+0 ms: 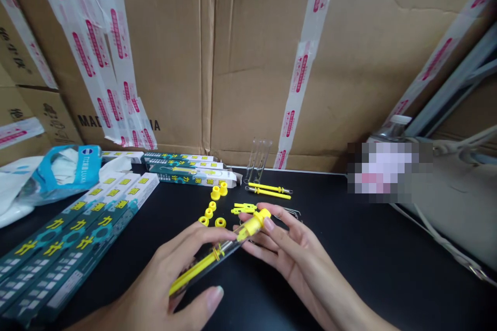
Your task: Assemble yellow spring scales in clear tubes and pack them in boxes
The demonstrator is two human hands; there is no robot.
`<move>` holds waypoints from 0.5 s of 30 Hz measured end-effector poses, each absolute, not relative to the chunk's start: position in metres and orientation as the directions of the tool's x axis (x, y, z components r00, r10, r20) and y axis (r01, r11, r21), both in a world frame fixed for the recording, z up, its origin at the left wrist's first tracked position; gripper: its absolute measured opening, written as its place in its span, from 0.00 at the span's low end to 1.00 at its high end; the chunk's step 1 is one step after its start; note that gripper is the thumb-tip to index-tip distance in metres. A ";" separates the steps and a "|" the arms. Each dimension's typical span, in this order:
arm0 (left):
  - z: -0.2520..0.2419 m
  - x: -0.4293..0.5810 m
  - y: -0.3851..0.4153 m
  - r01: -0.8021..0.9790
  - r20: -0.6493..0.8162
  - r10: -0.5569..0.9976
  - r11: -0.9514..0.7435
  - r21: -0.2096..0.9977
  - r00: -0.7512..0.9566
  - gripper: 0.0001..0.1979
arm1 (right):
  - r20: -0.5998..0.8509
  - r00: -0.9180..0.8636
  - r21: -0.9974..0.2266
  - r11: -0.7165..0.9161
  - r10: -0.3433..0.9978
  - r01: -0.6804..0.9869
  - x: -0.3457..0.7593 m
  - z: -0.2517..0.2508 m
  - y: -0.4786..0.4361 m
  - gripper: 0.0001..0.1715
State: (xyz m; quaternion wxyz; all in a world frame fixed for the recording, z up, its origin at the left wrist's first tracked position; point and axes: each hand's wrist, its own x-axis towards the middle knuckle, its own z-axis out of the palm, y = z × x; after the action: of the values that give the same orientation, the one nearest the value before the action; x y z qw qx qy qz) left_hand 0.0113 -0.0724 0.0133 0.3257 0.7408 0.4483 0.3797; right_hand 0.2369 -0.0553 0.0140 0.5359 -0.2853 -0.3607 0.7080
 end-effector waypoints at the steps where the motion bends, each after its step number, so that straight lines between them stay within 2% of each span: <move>1: 0.013 0.011 -0.072 0.403 0.229 0.922 -0.346 0.847 0.311 0.22 | -0.021 -0.266 -0.808 -0.174 0.964 -0.563 0.237 0.015 -0.056 0.18; 4: 0.013 0.010 -0.066 0.304 0.030 0.933 -0.147 0.941 0.358 0.24 | -0.043 -0.219 -0.808 -0.163 0.975 -0.566 0.238 0.014 -0.054 0.18; 7: 0.013 0.010 -0.058 0.140 -0.087 0.854 0.017 0.990 0.514 0.27 | -0.083 -0.157 -0.801 -0.159 0.984 -0.576 0.241 0.010 -0.047 0.18; 10: 0.011 0.008 -0.050 -0.012 -0.074 0.768 0.106 0.994 0.636 0.31 | -0.101 -0.134 -0.786 -0.162 0.986 -0.596 0.246 0.009 -0.040 0.16; 15: 0.010 0.003 -0.043 -0.196 0.047 0.652 0.158 0.968 0.757 0.35 | -0.072 -0.055 -0.825 -0.091 0.996 -0.557 0.260 0.014 -0.030 0.15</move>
State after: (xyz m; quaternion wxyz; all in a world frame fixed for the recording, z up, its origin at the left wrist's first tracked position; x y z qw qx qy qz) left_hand 0.0030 -0.0429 0.0103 0.7352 0.5813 0.1960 0.2884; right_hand 0.2596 -0.0301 0.0135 0.5948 -0.3450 -0.3178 0.6529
